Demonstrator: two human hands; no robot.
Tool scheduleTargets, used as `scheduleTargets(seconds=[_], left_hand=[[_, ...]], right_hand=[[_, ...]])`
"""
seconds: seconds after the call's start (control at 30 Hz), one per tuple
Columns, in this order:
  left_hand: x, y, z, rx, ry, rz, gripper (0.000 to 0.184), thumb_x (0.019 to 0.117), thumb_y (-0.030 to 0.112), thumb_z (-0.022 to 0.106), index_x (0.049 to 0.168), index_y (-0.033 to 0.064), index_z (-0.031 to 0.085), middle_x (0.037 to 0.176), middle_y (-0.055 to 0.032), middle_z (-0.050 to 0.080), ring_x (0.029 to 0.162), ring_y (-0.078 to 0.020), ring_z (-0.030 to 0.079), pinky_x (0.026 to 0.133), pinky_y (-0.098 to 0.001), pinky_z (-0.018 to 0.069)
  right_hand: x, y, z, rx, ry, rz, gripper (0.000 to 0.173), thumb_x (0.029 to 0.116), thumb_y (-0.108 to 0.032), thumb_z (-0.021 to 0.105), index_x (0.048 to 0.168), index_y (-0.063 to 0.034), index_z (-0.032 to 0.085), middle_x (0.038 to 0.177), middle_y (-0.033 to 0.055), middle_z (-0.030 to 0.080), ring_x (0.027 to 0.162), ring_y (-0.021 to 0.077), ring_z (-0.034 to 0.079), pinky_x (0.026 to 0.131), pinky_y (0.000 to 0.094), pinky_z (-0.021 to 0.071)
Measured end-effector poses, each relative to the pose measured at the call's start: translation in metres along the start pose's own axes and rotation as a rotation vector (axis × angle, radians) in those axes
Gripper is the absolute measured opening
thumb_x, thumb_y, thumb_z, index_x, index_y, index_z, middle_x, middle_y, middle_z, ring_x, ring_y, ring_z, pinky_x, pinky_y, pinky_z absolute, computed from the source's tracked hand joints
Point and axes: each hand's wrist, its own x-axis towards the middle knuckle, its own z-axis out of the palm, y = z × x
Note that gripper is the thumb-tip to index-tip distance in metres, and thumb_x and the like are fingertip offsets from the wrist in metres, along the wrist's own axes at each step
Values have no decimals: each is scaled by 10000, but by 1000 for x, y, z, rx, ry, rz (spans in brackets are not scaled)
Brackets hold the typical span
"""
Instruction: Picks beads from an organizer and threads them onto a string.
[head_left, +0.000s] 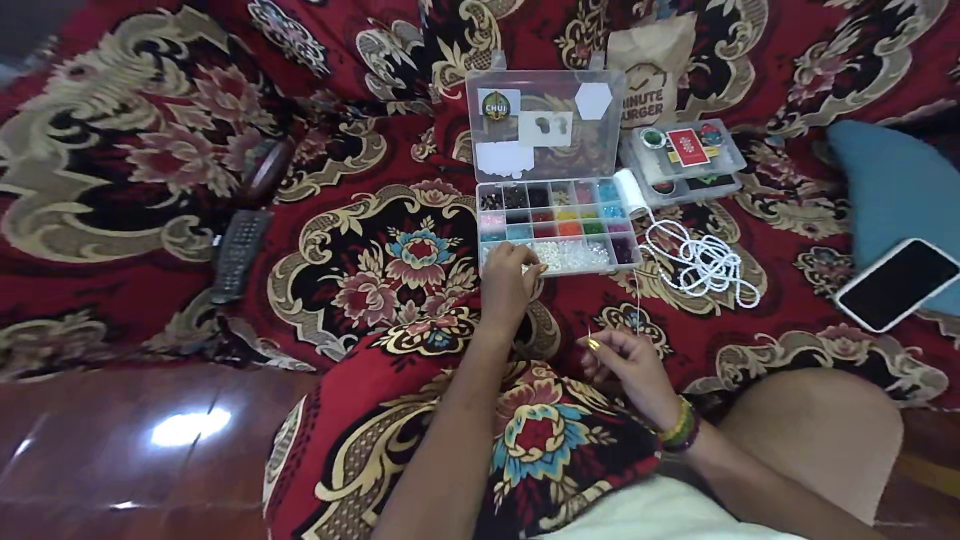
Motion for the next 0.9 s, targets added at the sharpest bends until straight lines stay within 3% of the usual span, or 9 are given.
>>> scheduleTargets(seconds=[0.07,0.13,0.2,0.27,0.57,0.7,0.9], left_hand=[[-14,18,3,-319,-94,-119,163,949,141,703,1021,-5,714,961,-108,701,864,-201,667,805,-395,554],[-34,40,2,-792,-247,-401,138,998,86,612,1081,-18,652,967,-36,700,843,-83,657,798,-264,546],[-52,62,-1,-1163,-338,-771,138,1054,88,530,1159,22,591,942,-8,699,779,-64,665,728,-227,557],[-62,66,-1,-1326,-402,-923,130,1070,104,498,1164,67,580,916,-1,706,760,-71,680,711,-234,572],[-37,21,27,-1401,-741,-668,175,1061,36,446,1035,121,597,883,40,714,793,-65,702,807,-253,595],[-37,14,26,-1352,-762,-681,200,1045,-1,457,1116,77,627,888,32,711,805,-79,700,823,-272,596],[-37,13,21,-1239,-830,-590,222,1036,15,473,984,115,665,815,59,712,737,-42,683,746,-232,584]], right_hand=[[-1,-4,-2,21,13,-19,191,1004,-50,549,1061,19,718,790,5,733,676,72,704,648,228,609],[-3,-11,-3,84,32,-34,203,1002,-49,537,1051,21,721,775,8,727,658,76,694,636,233,607],[-10,-17,-4,160,50,-38,195,999,-44,536,1036,16,718,765,-1,719,643,74,685,620,231,601],[-17,-18,-4,213,49,-51,184,999,-47,540,1028,2,714,767,-7,723,636,68,683,610,231,598],[-10,-8,7,244,71,-69,194,999,-53,516,1000,-17,706,751,-10,715,623,67,676,600,228,593],[-9,-2,11,228,79,-81,205,999,-48,504,1009,-16,706,745,-24,709,615,57,667,597,224,588],[-9,-1,14,185,77,-106,198,999,-48,501,989,-22,697,750,-34,707,618,45,664,600,216,588]])
